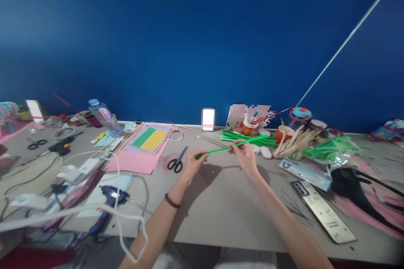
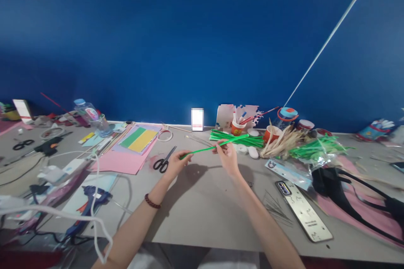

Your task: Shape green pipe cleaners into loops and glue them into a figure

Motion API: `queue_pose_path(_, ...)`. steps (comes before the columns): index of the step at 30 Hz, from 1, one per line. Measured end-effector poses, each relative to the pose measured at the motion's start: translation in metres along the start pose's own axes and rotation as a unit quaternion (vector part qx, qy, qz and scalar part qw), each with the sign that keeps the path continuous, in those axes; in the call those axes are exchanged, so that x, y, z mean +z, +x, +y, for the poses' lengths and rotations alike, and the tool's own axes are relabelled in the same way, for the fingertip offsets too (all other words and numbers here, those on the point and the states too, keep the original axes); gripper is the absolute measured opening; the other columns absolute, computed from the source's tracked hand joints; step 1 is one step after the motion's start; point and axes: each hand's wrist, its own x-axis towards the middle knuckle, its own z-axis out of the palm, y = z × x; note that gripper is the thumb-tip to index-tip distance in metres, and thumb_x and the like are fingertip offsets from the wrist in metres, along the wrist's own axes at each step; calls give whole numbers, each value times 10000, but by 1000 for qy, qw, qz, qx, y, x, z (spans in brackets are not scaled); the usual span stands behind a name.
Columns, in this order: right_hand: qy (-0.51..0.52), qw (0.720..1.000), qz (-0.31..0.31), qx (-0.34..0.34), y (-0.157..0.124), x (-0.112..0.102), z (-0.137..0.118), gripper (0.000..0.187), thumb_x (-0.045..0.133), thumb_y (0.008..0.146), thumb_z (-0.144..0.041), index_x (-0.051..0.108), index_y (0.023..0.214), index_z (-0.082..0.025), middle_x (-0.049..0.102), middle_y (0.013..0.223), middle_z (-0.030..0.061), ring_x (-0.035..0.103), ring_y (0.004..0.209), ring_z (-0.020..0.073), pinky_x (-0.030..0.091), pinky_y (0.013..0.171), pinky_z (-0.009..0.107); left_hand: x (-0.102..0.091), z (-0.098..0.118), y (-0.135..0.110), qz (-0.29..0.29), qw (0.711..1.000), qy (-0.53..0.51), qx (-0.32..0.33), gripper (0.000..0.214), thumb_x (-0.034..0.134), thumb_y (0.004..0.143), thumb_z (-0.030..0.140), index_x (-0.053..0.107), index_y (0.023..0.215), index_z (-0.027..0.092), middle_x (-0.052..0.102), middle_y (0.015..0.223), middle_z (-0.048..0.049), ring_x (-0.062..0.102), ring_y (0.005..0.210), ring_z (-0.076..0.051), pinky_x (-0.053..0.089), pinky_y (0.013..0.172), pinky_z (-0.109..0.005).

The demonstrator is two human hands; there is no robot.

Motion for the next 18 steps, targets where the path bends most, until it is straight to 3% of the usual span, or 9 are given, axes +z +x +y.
queue_pose_path(4,70,994,46,64,-6,-13,12,287,699,682,-429,565,774,-192,654,686,9,614,581,146,500,497,267,-10,7,3,22,998,-32,-46,309,720,598,410,677,710,125,592,557,-10,467,438,-74,335,406,-189)
queue_pose_path(8,177,976,56,114,-6,-18,10,278,758,616,-319,577,798,-210,676,833,5,621,642,127,471,486,219,-15,8,4,18,997,-38,-68,320,737,579,421,655,650,119,552,519,9,425,408,-59,332,414,-194)
queue_pose_path(14,200,972,93,86,-2,-32,0,168,673,683,-307,594,819,-246,683,863,-4,640,728,138,510,580,249,-17,8,4,21,995,-12,-96,325,776,518,387,650,657,122,458,440,62,327,348,-36,240,371,-188)
queue_pose_path(18,153,984,56,64,-2,-39,-2,192,667,678,-277,613,862,-259,668,992,18,642,876,175,528,681,297,-18,8,4,27,992,-19,-124,329,773,521,384,665,674,114,469,456,55,279,344,-20,178,356,-188)
